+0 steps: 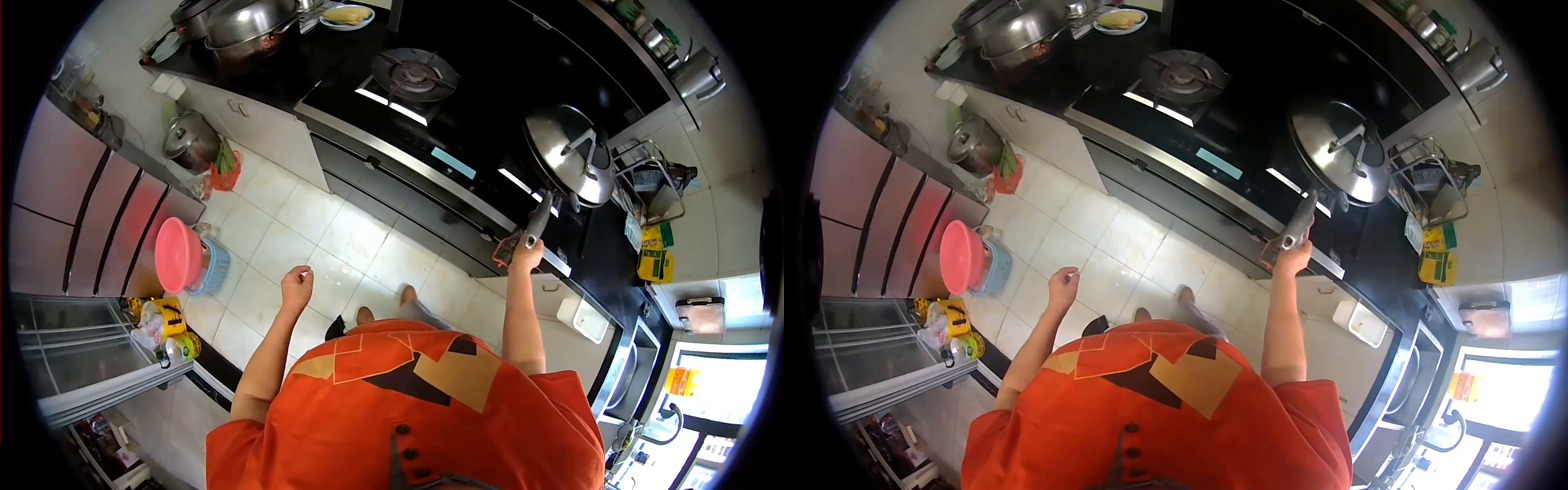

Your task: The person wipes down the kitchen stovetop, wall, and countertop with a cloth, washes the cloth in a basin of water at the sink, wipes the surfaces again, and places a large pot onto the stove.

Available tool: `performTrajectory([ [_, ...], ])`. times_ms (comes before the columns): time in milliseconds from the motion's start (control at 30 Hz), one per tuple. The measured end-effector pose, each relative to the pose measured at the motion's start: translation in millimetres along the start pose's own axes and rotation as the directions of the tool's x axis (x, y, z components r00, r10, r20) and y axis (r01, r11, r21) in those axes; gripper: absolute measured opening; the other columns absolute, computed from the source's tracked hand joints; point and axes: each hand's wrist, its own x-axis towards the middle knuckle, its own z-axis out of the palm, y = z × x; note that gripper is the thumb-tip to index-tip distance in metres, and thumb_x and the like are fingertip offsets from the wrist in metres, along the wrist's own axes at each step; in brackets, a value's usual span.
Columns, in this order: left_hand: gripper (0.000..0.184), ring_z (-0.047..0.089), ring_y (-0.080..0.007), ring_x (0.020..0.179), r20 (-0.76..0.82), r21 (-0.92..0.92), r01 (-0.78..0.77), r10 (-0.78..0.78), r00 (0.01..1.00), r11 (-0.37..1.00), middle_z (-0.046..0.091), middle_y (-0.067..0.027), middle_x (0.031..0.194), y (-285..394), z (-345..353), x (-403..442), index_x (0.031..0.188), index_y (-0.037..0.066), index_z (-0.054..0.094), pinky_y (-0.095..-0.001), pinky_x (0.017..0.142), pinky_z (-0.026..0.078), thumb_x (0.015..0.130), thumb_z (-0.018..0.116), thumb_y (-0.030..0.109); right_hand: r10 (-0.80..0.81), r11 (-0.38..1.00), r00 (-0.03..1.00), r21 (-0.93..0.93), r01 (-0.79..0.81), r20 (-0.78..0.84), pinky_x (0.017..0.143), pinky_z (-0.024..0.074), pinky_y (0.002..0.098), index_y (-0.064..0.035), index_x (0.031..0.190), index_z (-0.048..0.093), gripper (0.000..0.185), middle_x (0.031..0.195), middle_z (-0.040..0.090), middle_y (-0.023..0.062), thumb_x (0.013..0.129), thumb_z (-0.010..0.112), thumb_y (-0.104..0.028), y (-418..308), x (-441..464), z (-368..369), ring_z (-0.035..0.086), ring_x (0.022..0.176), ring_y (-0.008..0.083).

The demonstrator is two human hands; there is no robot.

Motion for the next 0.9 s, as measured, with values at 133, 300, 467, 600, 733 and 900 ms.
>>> performTrajectory([
  [133,0.017,0.051,-0.0098,0.051,0.024,-0.120,0.004,-0.001,1.000,0.993,0.058,-0.0034,0.056,-5,-1,28,0.096,0.003,0.070,-0.0281,0.050,0.044,0.085,0.066,0.015,0.066,0.998,0.996,0.012,-0.065,-0.060,0.085,0.0491,0.0432,-0.0037,0.109,0.062,0.039,0.097,0.068,0.0198,0.084,0.066,-0.033,-54,-47,30,0.065,0.095,0.0383],
  [300,0.015,0.045,-0.0062,0.051,0.118,-0.234,-0.027,0.056,0.991,0.972,0.051,0.0028,0.056,27,-12,76,0.096,0.004,0.070,-0.0250,0.048,0.039,0.087,0.066,0.015,-0.029,0.995,0.995,0.095,0.038,-0.096,0.084,0.0493,0.0435,-0.0044,0.109,0.061,0.033,0.096,0.068,0.0198,0.086,0.064,-0.028,-80,-85,71,0.064,0.092,0.0394],
  [467,0.014,0.045,-0.0055,0.052,0.128,-0.215,-0.054,0.083,0.988,0.975,0.051,0.0031,0.057,47,-38,154,0.096,0.004,0.070,-0.0248,0.049,0.038,0.088,0.066,0.014,-0.112,0.984,0.991,0.145,0.101,0.067,0.079,0.0502,0.0407,-0.0027,0.101,0.059,0.026,0.098,0.066,0.0188,0.086,0.066,-0.023,-124,-129,113,0.064,0.085,0.0359],
  [600,0.015,0.045,-0.0056,0.051,0.139,-0.146,-0.027,0.047,0.989,0.989,0.052,0.0029,0.056,29,-65,212,0.096,0.003,0.069,-0.0250,0.048,0.038,0.088,0.066,0.015,-0.323,0.891,0.935,0.381,0.248,0.146,0.079,0.0495,0.0365,-0.0010,0.100,0.060,0.022,0.096,0.065,0.0179,0.084,0.069,-0.014,-166,-178,179,0.064,0.086,0.0287],
  [733,0.015,0.045,-0.0057,0.051,0.138,-0.080,0.011,0.000,0.990,0.997,0.053,0.0026,0.055,22,-98,257,0.097,0.002,0.069,-0.0251,0.048,0.038,0.089,0.065,0.014,-0.346,0.889,0.879,0.415,0.194,0.329,0.076,0.0504,0.0352,0.0017,0.102,0.063,0.029,0.090,0.067,0.0176,0.086,0.070,-0.021,-231,-227,233,0.064,0.081,0.0260],
  [900,0.015,0.045,-0.0055,0.051,0.142,-0.182,0.062,-0.036,0.989,0.981,0.053,0.0028,0.056,8,-117,298,0.097,0.002,0.070,-0.0245,0.047,0.037,0.089,0.065,0.014,-0.386,0.887,0.818,0.416,0.202,0.426,0.077,0.0501,0.0369,0.0009,0.100,0.067,0.031,0.090,0.069,0.0198,0.085,0.069,-0.026,-299,-263,291,0.067,0.082,0.0322],
])
